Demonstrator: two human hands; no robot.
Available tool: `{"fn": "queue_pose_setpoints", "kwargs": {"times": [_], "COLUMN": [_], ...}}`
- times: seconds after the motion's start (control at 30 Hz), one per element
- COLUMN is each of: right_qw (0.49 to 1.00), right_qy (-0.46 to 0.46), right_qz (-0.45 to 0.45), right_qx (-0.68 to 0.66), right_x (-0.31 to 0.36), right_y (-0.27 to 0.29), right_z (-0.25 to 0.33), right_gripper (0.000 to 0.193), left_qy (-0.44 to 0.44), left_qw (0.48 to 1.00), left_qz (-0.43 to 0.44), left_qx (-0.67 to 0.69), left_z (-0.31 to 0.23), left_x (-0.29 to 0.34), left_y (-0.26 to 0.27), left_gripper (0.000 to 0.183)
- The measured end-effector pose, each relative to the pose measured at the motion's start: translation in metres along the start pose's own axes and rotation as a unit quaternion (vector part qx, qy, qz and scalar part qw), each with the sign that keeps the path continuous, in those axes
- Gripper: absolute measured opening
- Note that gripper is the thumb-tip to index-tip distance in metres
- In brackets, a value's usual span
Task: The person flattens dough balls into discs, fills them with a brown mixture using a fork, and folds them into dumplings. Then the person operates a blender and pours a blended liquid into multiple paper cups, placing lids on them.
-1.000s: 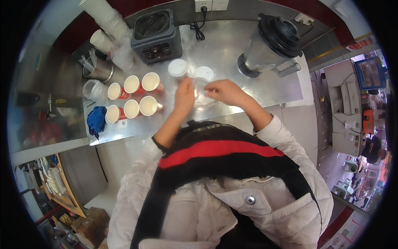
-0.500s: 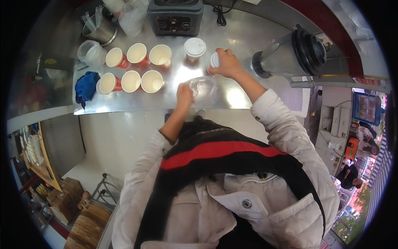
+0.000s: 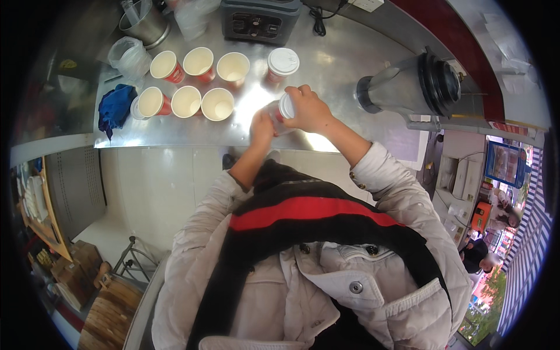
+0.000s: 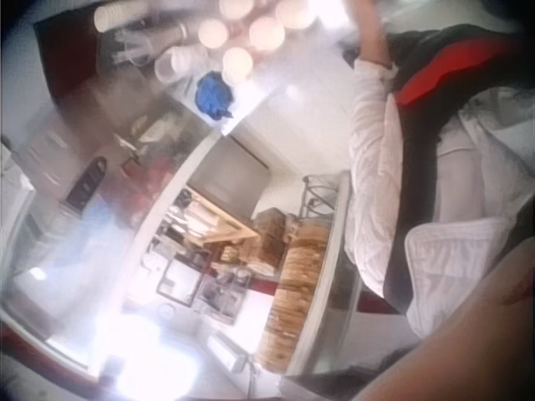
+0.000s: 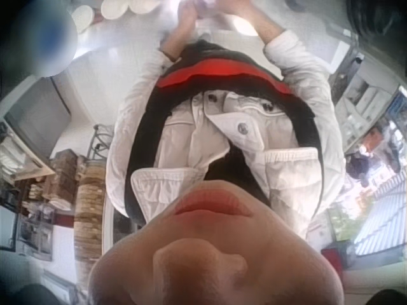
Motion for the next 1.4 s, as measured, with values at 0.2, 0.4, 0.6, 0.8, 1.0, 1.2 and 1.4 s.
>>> {"fn": "queue_pose_setpoints", "kwargs": {"times": [0.2,0.4,0.6,0.8,1.0,1.2,1.4], "right_qw": [1.0,0.998,0.999,0.982,0.937,0.924,0.914], "right_qy": [-0.011,-0.026,-0.04,0.041,0.195,0.248,0.05], "right_qz": [-0.015,-0.054,-0.032,-0.151,-0.256,-0.179,-0.166], "right_qx": [0.019,-0.01,0.009,0.108,-0.133,-0.227,-0.368], "right_x": [-0.006,-0.014,-0.026,-0.018,-0.101,-0.308,-0.49], "right_y": [-0.022,-0.012,-0.027,0.006,0.102,0.099,0.072], "right_z": [-0.01,0.003,0.005,0.012,0.071,0.222,0.329], "right_gripper": [0.074,0.077,0.082,0.071,0.014,0.018,0.034], "left_qy": [-0.06,-0.062,-0.106,-0.195,-0.094,-0.088,-0.055], "left_qw": [0.995,0.986,0.985,0.963,0.99,0.981,0.956], "left_qz": [0.008,0.015,0.006,0.031,0.091,0.162,0.286], "left_qx": [-0.074,-0.151,-0.132,-0.186,-0.055,-0.062,-0.034], "left_z": [0.002,0.001,-0.014,-0.034,-0.049,-0.05,-0.028], "left_x": [0.0,-0.009,-0.008,-0.012,-0.003,0.007,-0.011], "left_y": [0.008,0.01,0.01,0.008,0.003,0.007,0.015], "left_gripper": [0.012,0.016,0.018,0.027,0.031,0.032,0.027]}}
Point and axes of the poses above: each hand's wrist, its own x-axis away from the middle knuckle, its own y-axis out of the back of the hand, z = x × y, the point moved 2 cm from there along -x, towards the middle knuckle, and after that the axes turned 7 degrees about x, right-handed, at the moved point
